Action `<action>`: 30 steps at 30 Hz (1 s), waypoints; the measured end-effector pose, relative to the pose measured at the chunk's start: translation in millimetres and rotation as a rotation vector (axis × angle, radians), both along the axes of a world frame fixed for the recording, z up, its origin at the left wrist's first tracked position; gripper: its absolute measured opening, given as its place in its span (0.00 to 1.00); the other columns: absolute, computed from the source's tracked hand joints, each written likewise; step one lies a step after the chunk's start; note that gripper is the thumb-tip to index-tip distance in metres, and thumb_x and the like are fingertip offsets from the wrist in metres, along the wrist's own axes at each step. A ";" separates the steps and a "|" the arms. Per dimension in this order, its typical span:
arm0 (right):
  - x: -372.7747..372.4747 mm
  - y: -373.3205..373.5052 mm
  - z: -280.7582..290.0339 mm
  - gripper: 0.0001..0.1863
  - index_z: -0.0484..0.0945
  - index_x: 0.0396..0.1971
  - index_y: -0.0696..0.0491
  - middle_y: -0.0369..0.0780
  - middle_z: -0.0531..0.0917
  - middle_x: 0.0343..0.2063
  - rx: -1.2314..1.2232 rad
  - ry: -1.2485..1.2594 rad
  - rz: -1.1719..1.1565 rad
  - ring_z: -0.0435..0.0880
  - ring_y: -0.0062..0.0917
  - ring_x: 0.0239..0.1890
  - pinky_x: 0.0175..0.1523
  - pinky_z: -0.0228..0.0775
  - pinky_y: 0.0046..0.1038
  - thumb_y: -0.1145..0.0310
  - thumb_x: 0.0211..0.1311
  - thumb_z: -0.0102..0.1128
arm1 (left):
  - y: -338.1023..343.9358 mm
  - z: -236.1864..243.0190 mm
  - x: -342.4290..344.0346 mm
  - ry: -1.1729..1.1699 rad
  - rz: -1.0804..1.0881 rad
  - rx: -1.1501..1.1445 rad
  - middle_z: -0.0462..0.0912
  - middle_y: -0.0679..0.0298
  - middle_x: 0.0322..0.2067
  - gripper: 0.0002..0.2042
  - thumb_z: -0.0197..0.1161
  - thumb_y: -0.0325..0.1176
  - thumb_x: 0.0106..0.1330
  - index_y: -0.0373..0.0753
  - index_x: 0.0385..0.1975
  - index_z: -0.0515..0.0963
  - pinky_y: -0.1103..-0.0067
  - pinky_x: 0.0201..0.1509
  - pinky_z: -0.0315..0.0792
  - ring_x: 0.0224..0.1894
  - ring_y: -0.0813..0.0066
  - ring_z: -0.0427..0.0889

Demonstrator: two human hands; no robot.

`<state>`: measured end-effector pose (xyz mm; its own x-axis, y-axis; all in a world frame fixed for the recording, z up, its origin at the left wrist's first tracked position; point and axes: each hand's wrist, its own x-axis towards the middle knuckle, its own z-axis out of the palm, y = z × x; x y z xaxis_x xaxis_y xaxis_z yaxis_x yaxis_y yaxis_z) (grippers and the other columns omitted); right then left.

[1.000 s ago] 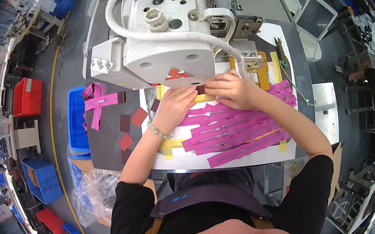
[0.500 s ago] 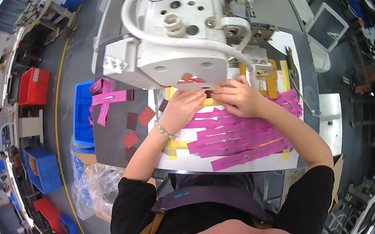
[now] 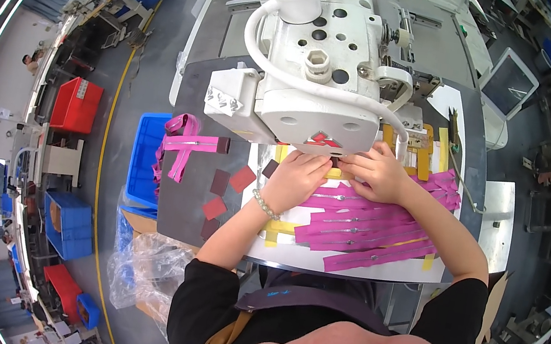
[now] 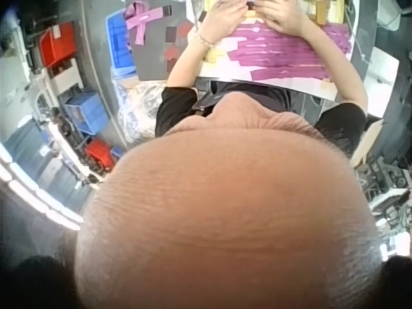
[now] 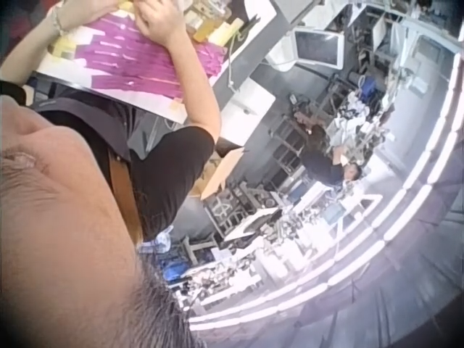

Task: Sewing leather tabs onto zippers using an industrial sewing machine.

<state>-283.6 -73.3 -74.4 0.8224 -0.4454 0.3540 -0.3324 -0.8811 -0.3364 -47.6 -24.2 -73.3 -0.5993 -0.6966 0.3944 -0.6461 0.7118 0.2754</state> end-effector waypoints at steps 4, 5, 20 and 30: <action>-0.4 3.5 0.3 0.22 0.77 0.46 0.53 0.34 0.78 0.48 -0.032 0.017 -0.018 0.73 0.28 0.52 0.51 0.70 0.32 0.70 0.45 0.61 | 3.7 2.0 1.2 -0.030 0.026 -0.016 0.78 0.61 0.44 0.13 0.63 0.31 0.54 0.34 0.37 0.77 0.72 0.53 0.67 0.49 0.67 0.75; -0.4 3.9 -0.4 0.22 0.77 0.46 0.53 0.34 0.77 0.48 -0.047 0.031 -0.023 0.73 0.28 0.52 0.51 0.70 0.33 0.70 0.45 0.61 | 4.6 2.9 1.8 -0.047 0.031 -0.016 0.78 0.60 0.44 0.13 0.63 0.32 0.54 0.35 0.38 0.77 0.72 0.54 0.67 0.49 0.67 0.75; -6.2 10.8 -4.3 0.23 0.75 0.48 0.52 0.37 0.77 0.50 0.076 -0.026 -0.092 0.73 0.31 0.53 0.56 0.65 0.35 0.67 0.49 0.64 | 42.7 11.8 -15.5 0.132 0.077 0.399 0.73 0.60 0.35 0.22 0.70 0.32 0.45 0.38 0.43 0.73 0.70 0.43 0.68 0.38 0.60 0.72; -39.6 37.0 17.4 0.18 0.78 0.42 0.50 0.37 0.77 0.42 0.251 0.046 -0.297 0.74 0.31 0.47 0.53 0.62 0.32 0.66 0.49 0.66 | 37.8 3.9 -10.3 0.150 0.160 0.353 0.73 0.65 0.32 0.17 0.70 0.33 0.48 0.40 0.38 0.76 0.72 0.43 0.66 0.37 0.65 0.72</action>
<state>-323.3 -36.3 -56.9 0.6569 -0.7347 0.1693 -0.5806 -0.6362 -0.5082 -57.8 13.6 -69.5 -0.4266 -0.8844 0.1892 -0.6752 0.4506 0.5840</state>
